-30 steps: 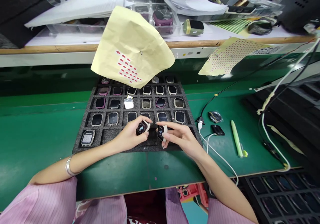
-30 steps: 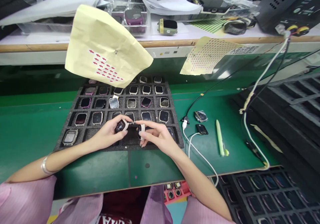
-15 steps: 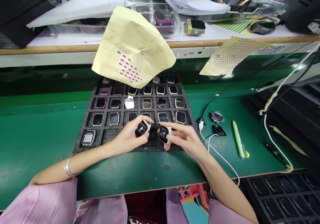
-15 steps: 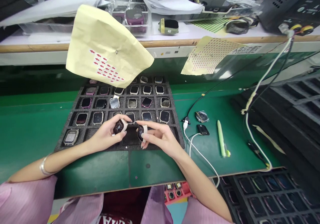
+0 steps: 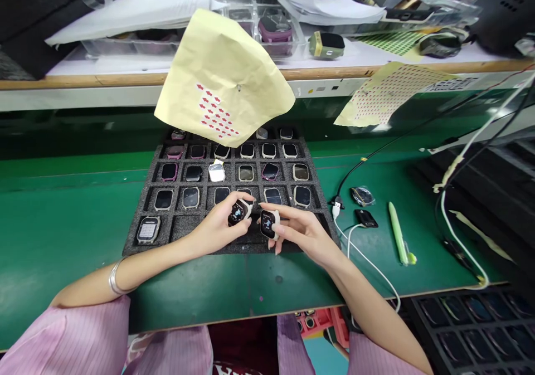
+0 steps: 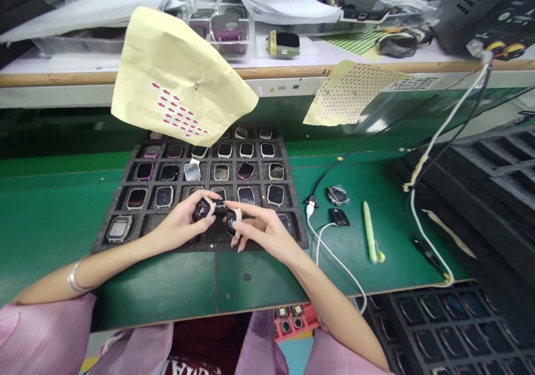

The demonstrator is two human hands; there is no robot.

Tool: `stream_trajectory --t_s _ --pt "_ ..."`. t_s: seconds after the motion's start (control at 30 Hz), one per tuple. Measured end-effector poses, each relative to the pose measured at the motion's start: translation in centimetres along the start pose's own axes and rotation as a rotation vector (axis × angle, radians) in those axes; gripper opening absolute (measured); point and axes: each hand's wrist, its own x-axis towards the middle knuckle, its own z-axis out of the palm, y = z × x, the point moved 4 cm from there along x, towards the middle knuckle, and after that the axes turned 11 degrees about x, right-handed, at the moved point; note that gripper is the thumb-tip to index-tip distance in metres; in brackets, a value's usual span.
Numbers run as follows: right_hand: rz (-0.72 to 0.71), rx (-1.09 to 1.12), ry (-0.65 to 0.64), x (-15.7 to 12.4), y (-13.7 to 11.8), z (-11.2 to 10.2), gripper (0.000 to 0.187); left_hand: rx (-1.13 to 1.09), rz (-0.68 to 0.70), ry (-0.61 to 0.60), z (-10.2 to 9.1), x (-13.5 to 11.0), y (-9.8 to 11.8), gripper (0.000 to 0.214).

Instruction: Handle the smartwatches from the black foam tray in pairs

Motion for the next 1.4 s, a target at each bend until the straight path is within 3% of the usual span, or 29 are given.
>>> stream_trajectory --t_s 0.2,0.43,0.93,1.2,1.4 --pt "-0.005 0.024 0.001 0.27 -0.08 -0.03 0.046 -0.354 -0.152 -0.100 0.87 0.14 -0.38 0.046" --pt "-0.033 -0.014 0.083 0.34 0.00 -0.60 0.040 -0.561 -0.266 -0.097 0.49 -0.06 0.13 0.042" --pt "-0.063 -0.059 0.150 0.02 -0.35 -0.76 0.047 -0.495 -0.215 -0.117 0.40 0.08 0.22 0.038" --pt "-0.076 0.034 0.063 0.03 -0.63 -0.05 0.044 -0.390 -0.170 -0.046 0.58 0.10 -0.21 0.036" --pt "-0.078 0.047 0.033 0.11 -0.29 -0.16 0.035 -0.219 -0.102 -0.079 0.73 -0.30 -0.18 0.025"
